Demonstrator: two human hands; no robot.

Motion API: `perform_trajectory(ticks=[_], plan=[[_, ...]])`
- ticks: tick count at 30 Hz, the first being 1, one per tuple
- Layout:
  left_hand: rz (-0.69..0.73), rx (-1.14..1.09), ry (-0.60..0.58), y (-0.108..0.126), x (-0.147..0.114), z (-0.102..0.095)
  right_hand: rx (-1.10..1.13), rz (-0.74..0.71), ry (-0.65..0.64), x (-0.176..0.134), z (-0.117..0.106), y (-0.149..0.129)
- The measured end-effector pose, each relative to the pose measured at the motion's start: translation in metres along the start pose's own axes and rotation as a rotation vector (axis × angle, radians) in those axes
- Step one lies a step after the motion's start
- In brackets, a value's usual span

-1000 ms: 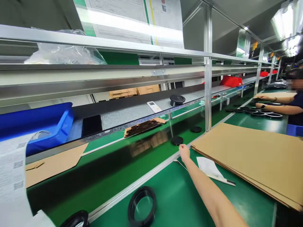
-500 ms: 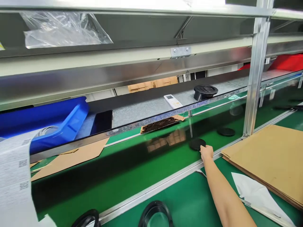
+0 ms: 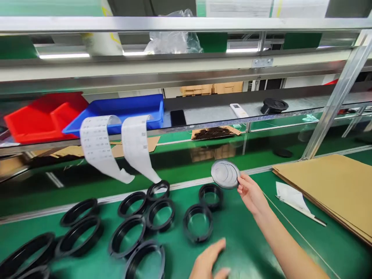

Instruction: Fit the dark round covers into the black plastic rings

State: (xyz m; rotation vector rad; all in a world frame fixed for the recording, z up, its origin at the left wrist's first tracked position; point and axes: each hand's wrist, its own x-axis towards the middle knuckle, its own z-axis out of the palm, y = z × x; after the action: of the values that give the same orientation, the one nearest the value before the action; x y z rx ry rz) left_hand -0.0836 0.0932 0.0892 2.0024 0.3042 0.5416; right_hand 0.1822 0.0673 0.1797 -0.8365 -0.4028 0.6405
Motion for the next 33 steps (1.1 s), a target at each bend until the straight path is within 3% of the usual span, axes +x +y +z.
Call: perform_trajectory(ticks=[5,8,11,13,15,17,20,22,26,33], plan=[[0.053,-0.823,0.202,0.027,0.028,-0.017,0.095,0.144,-0.028,-0.145,0.027,0.028],[-0.024,-1.157,0.01,0.045,0.026,-0.026,0.089,0.29,-0.092,-0.204,0.039,0.055],[-0.083,-1.456,-0.122,0.049,0.017,-0.033,-0.04,0.439,-0.257,-0.234,0.045,0.064],[-0.08,-1.592,-0.096,0.046,0.014,-0.038,-0.217,0.547,-0.446,-0.24,0.045,0.055],[-0.093,-1.649,-0.099,0.044,0.012,-0.043,-0.429,0.524,-0.586,-0.236,0.045,0.037],[-0.096,-1.667,-0.099,0.043,0.012,-0.048,-0.623,0.241,-0.558,-0.223,0.046,0.018],[-0.075,-1.695,-0.071,0.045,0.011,-0.05,-0.891,-0.376,-0.35,-0.196,0.05,0.006],[-0.072,-1.713,-0.063,0.047,0.01,-0.05,-1.069,-0.605,-0.286,-0.177,0.051,0.011],[-0.093,-1.727,-0.019,0.046,0.01,-0.047,-1.263,-0.672,-0.317,-0.156,0.047,0.035],[-0.238,-1.711,0.089,0.044,0.013,-0.042,-1.174,-0.578,-0.372,-0.15,0.042,0.045]])
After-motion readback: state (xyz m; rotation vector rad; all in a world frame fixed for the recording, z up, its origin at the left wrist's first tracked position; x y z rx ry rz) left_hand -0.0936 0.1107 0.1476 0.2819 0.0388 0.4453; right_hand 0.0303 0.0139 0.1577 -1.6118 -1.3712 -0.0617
